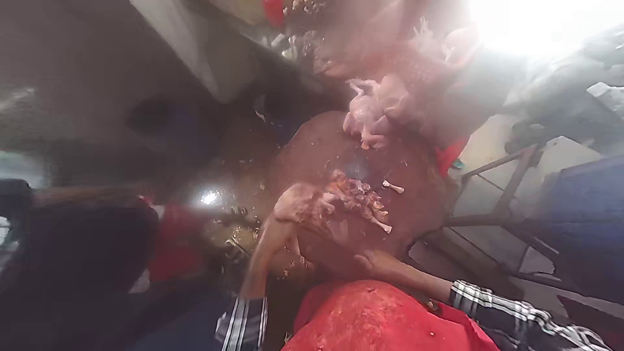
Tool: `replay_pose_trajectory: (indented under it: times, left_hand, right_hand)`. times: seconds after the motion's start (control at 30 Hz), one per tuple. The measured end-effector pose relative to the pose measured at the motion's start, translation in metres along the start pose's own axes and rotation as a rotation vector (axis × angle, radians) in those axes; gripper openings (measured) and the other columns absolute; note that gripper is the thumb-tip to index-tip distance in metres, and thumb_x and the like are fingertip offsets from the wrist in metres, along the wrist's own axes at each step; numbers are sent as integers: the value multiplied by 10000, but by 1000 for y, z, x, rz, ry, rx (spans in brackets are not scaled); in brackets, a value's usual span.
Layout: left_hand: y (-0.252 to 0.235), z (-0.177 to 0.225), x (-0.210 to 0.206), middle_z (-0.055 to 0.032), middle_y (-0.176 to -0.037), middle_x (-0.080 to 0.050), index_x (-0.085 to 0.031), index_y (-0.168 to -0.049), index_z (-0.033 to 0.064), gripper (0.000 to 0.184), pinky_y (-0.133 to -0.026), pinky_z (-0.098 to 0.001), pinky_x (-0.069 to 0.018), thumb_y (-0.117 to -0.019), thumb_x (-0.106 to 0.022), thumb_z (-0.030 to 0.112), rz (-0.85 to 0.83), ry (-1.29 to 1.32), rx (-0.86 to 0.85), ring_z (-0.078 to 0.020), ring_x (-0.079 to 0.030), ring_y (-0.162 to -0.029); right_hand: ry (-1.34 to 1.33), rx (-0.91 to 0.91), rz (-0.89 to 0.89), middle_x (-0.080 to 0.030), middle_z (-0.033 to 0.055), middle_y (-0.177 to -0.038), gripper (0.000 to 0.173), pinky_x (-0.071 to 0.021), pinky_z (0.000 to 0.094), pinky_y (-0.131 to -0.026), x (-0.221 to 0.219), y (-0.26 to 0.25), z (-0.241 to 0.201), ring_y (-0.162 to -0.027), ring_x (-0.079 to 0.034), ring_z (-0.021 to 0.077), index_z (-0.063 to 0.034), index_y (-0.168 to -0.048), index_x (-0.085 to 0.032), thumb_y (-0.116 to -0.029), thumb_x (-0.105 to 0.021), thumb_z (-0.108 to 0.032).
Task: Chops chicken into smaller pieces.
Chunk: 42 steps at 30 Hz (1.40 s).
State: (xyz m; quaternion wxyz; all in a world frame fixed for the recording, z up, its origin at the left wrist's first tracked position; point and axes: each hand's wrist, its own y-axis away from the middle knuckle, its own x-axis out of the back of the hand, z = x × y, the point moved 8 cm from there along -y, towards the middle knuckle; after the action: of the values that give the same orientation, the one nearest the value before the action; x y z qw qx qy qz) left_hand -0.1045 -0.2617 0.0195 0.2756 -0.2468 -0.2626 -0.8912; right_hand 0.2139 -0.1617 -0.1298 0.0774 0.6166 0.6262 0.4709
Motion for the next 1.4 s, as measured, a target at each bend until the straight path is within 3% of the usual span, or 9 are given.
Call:
replay_pose_trajectory:
  times: [0.17, 0.33, 0.57, 0.67, 0.77, 0.93, 1.07, 1.23, 1.4]
  left_hand:
    - [-82, 87, -82, -63, -1283, -686, -676, -1304, 230, 368, -1072, -588, -449, -968, -604, 361, -108, -674, -439, -286, -627, -1218]
    - [-106, 16, -161, -163, -1201, -713, -564, -1433, 210, 586, -970, -654, -482, -922, -605, 494, -242, -676, -43, -403, -653, -1144]
    - [-6, 55, -59, -98, -1315, -680, -522, -1508, 207, 524, -1053, -531, -504, -1007, -587, 344, -31, -220, -195, -246, -654, -1201]
    - [21, 5, -31, -104, -1349, -633, -572, -1399, 70, 499, -1071, -392, -510, -959, -646, 296, 95, 78, -220, -168, -610, -1234]
    - [20, -79, -60, -162, -1256, -642, -592, -1315, 17, 465, -1016, -429, -527, -975, -664, 326, 141, 113, -5, -229, -627, -1160]
    - [15, -152, -102, -176, -1009, -656, -532, -1316, 1, 365, -671, -439, -593, -1024, -586, 213, 150, 381, 232, -243, -658, -742]
    - [12, -155, -101, -172, -1038, -664, -543, -1315, 7, 357, -694, -436, -590, -1014, -589, 193, 169, 454, 197, -232, -665, -777]
    - [20, -169, -96, -190, -1192, -660, -508, -1409, 20, 481, -870, -486, -580, -1009, -597, 272, 188, 466, 235, -269, -674, -1008]
    - [43, -196, -93, -125, -995, -693, -607, -1290, 31, 477, -758, -413, -585, -971, -705, 372, 207, 578, 338, -203, -665, -822]
  right_hand:
    - [388, 222, 46, -737, 148, -990, 396, -557, 665, -771, 0, 1, -5, -916, -720, 406, -226, -1323, -595, -1011, -550, -467]
    - [334, 187, 34, -738, 147, -1076, 368, -547, 685, -806, -1, 1, -3, -987, -710, 419, -214, -1292, -624, -996, -598, -430]
    - [-96, 174, -1, -708, 170, -1080, 524, -532, 600, -921, 14, 8, 14, -1028, -691, 341, -104, -1272, -633, -1055, -460, -549]
    - [-489, -29, 91, -617, 98, -812, 507, -549, 442, -635, 28, 8, 33, -666, -613, 224, -63, -1193, -609, -1079, -410, -515]
    - [-353, -69, 346, -692, 151, -1054, 584, -568, 546, -868, 70, 9, 11, -947, -694, 289, -94, -1355, -566, -1064, -389, -569]
    - [-503, 526, 512, -556, -1, -798, 803, -520, 333, -574, 158, 63, -138, -644, -544, 110, -96, -1267, -586, -989, -247, -769]
    - [-416, 865, 579, -690, 29, -1019, 807, -587, 291, -796, 128, 63, -179, -907, -662, 63, -69, -1294, -600, -1017, -220, -725]
    - [-36, 153, 82, -689, 200, -1142, 613, -539, 613, -920, 46, -42, -78, -1055, -686, 351, -84, -1395, -546, -1096, -263, -539]
    - [-93, 147, 229, -691, 145, -1160, 673, -552, 531, -944, 66, 6, -134, -1057, -683, 278, -99, -1403, -550, -1065, -246, -595]
